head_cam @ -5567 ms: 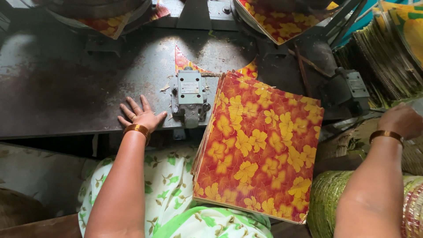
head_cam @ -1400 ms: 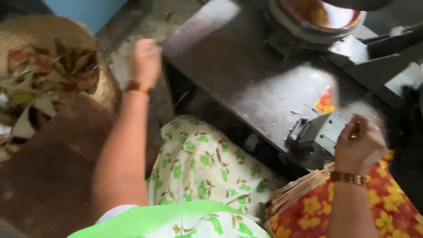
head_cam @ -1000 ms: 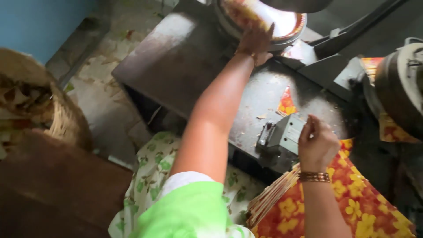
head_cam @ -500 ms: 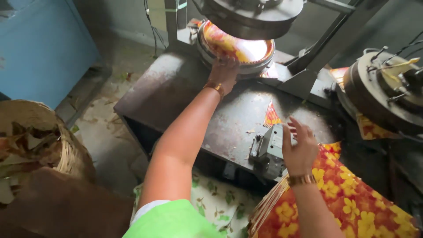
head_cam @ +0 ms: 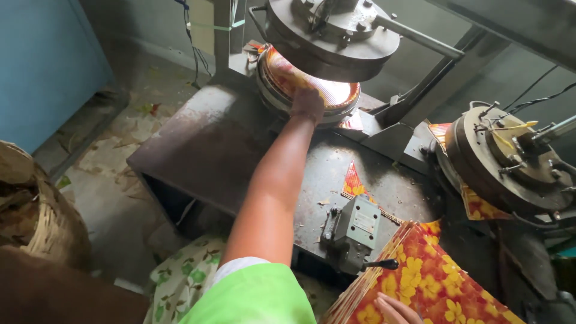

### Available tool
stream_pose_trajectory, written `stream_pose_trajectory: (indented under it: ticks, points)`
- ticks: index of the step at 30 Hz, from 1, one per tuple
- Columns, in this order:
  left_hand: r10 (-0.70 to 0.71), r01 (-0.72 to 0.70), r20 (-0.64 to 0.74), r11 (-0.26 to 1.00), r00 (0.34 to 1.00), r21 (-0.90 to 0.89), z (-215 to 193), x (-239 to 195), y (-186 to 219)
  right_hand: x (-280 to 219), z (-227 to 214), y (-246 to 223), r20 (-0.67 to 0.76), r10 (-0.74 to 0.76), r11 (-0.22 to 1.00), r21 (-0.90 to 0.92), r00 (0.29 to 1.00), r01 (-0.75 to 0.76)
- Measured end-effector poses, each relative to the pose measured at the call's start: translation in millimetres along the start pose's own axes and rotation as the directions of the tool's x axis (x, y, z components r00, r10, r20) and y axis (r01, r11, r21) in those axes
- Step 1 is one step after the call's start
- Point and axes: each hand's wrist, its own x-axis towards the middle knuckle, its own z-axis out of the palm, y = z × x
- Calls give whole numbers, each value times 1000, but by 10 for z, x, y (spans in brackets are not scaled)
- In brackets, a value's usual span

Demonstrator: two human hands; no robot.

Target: The recorder is operating a machine to press square paper sheets into finished paper plates.

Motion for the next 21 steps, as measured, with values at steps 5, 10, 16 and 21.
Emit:
stream_pose_trajectory:
  ticks: [5,10,16,21]
  points:
    - [390,-306,-407,916,826,258,-312,-786,237,-23,-128,-109,-190,115,993,39,975,-110]
    - [437,-501,-578,864,690,55,-836,-2667,345,1017,-751,-1446,-438,-28,943,-309,898,-122]
    - [422,-659,-599,709,680,-249,-1264,-3772,663,1711,-1274,-2088,-328,-174,860,-511,928,-19]
    - [494,-745,-592,593,636,-306,-1564,-4287,809,1398,-1393,-1926,-113,-75,901,-434,991,19]
